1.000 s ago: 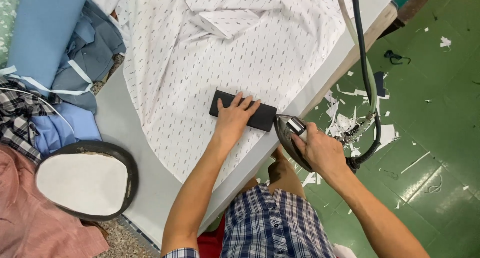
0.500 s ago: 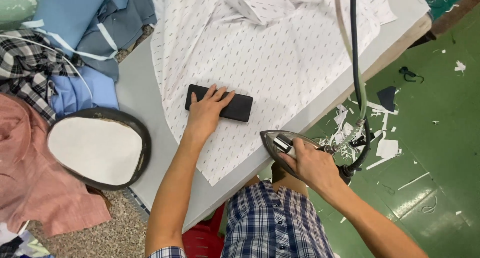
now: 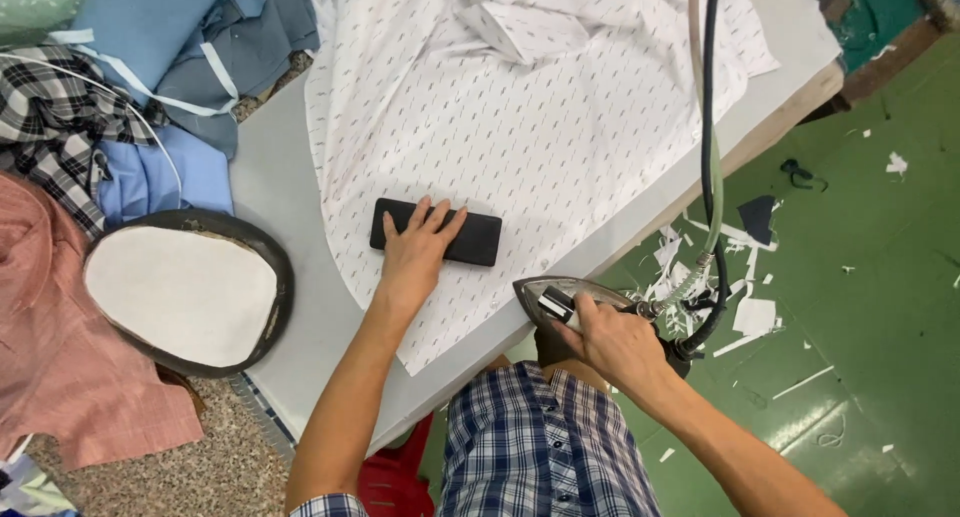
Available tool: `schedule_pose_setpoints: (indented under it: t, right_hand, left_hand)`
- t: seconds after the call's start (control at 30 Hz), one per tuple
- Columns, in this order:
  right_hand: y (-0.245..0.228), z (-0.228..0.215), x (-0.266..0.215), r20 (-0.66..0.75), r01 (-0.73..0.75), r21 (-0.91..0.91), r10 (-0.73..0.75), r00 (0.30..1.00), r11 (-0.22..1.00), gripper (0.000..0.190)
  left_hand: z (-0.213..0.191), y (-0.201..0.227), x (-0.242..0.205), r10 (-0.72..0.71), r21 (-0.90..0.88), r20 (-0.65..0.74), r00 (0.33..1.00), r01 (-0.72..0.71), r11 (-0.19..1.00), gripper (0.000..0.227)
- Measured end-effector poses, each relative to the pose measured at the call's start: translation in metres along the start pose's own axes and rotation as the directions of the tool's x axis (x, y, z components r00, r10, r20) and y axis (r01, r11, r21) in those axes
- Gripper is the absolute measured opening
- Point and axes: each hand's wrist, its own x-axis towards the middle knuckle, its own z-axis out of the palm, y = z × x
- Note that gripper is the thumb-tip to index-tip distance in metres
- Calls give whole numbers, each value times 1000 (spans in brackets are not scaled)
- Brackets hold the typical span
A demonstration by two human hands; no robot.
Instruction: The person irons a white patterned shirt on a flat ironing board using a steam iron. They repeatedly smooth the fabric, reposition the shirt, and use a small black rectangular object to press down sections while ironing.
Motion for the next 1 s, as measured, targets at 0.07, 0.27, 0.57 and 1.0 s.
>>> schedule_pose_setpoints:
  t: [0.07,0.27,0.57,1.0]
  right_hand:
    - [7,-37,1,118,-31,19,29,993,999,45]
    - [26,-102,22,297,8,-11,-4,955,1000,48]
    - [-36,-124,130,116,781,-281,-788,605,558,49]
    - [-115,-97,157,301,962,-265,-942,151,70,49]
  left_hand:
    - [17,0,-8,21,-34,-70,997,-23,999,83]
    - [76,4,-59,-168,-49,-540,825,169,984,57]
    - [140,74,-111,-808,-579,-579,111,641,503,37]
    - [152,62,-107,-854,-759,-514,-80,507,409,36]
